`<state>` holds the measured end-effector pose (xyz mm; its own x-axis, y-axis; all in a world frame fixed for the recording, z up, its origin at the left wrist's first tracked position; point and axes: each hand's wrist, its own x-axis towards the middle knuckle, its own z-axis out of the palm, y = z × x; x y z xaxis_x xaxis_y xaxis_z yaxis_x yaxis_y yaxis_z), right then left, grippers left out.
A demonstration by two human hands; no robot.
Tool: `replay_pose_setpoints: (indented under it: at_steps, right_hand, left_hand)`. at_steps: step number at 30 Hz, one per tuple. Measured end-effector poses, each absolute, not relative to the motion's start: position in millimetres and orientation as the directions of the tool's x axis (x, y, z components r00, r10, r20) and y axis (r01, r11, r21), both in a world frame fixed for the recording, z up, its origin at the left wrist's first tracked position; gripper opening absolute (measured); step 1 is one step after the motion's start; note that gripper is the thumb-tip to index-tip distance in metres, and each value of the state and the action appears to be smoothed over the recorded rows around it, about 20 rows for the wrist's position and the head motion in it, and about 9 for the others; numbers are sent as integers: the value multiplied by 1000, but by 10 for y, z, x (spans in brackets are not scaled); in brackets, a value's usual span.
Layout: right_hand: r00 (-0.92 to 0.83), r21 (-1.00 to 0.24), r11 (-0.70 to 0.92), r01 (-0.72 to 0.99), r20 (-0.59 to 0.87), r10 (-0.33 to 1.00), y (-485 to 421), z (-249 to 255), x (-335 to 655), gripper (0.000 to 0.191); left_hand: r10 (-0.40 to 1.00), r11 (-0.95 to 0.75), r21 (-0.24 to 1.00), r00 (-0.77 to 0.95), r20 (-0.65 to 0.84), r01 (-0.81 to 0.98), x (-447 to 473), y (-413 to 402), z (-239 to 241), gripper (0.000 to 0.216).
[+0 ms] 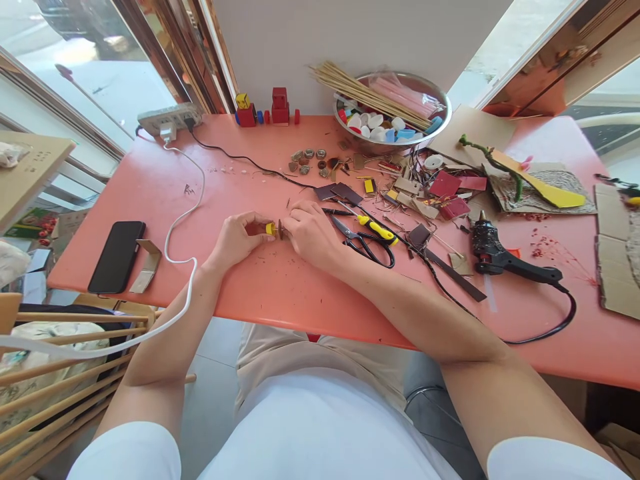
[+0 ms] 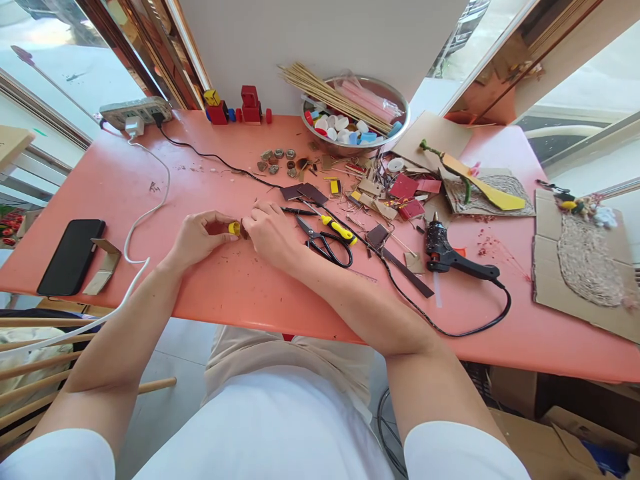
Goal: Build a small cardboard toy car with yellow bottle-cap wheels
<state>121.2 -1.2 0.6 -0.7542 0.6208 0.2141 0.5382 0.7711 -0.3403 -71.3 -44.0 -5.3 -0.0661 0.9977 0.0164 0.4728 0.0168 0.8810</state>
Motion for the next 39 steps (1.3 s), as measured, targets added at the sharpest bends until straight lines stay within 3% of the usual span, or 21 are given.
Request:
replay_pose_setpoints:
  at_steps: [11,24,39]
  right_hand:
    - [-776,-313,814,490,269,571,52,-80,1243,31]
    - [-765,-338,787,516,233,601,48,-70,1237,37]
    - [-757,-345,786,513,251,604,35,-34,1232,35]
  left_hand:
    - [993,-45,821,-62,97,569,-686,-456,-75,21]
    - [991,-57,718,-47,125,694,-687,-441,-76,18]
    - [991,-76,730,-30,131,679,-690,-445,-48,19]
